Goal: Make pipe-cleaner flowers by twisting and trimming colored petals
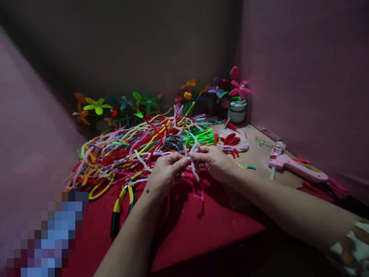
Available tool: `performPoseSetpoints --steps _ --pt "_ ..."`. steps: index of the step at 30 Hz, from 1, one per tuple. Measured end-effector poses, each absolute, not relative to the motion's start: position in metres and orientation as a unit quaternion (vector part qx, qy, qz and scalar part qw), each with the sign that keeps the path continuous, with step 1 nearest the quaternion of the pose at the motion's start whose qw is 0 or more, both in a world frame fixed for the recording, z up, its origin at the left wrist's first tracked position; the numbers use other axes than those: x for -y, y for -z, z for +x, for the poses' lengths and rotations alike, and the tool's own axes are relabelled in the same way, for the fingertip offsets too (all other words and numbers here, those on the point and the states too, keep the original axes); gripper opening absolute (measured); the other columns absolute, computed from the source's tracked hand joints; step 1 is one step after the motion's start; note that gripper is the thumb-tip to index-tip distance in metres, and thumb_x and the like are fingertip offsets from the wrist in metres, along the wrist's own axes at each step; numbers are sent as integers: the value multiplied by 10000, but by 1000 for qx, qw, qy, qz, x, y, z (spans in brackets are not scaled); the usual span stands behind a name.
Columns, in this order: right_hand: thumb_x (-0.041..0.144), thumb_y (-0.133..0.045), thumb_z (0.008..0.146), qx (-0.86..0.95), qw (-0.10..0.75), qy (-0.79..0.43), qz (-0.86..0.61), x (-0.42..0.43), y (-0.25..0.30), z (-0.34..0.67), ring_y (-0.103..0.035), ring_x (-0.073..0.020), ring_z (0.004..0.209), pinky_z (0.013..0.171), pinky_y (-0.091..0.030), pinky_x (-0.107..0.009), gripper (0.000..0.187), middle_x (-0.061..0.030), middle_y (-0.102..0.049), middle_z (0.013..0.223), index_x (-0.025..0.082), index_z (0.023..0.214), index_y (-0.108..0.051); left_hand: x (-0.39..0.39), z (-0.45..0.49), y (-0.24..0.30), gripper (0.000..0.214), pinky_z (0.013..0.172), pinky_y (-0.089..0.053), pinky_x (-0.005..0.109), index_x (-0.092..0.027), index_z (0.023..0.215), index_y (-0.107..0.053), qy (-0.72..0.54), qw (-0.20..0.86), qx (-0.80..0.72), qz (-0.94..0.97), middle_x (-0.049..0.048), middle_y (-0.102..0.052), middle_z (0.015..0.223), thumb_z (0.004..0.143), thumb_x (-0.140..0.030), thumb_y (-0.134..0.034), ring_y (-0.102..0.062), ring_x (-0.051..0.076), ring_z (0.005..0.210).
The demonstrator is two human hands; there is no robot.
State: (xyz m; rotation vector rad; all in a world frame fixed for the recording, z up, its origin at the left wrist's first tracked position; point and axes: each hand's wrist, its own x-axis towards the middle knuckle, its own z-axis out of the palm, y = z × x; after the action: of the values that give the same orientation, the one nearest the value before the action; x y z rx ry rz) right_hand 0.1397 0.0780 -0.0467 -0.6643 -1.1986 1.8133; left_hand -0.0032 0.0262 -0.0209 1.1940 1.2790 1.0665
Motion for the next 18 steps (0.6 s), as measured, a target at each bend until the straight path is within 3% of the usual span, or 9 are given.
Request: performPoseSetpoints --steps 6,13,15,18 --pt "208 -639 652 492 360 -721 -329 -76 47 140 -504 -87 414 424 -398 -208 136 -21 -565 500 92 634 -573 -25 1 21 214 385 -248 182 -134 611 -544 -444 421 -581 537 -50 -445 458 702 -325 -578 -336 45 386" --pt "188 -621 661 534 344 -688 -352 -74 50 138 -454 -67 339 359 -350 -179 162 6 -526 414 111 542 -542 -23 7 31 149 572 -358 221 -154 604 -584 -408 58 -595 690 -2 -556 579 722 -221 -522 -476 92 553" --pt "214 -637 657 533 342 -698 -335 -75 49 138 -469 -70 354 363 -352 -180 183 -12 -546 438 97 545 -552 -23 6 30 158 538 -354 211 -155 603 -576 -429 83 -604 667 -8 -547 562 726 -241 -528 -463 83 520" --pt "260 -661 647 505 371 -715 -309 -77 46 139 -491 -76 388 393 -376 -192 210 -22 -562 477 88 577 -563 -25 2 26 188 422 -301 185 -150 664 -571 -475 259 -617 571 -37 -492 500 723 -328 -559 -390 55 416"
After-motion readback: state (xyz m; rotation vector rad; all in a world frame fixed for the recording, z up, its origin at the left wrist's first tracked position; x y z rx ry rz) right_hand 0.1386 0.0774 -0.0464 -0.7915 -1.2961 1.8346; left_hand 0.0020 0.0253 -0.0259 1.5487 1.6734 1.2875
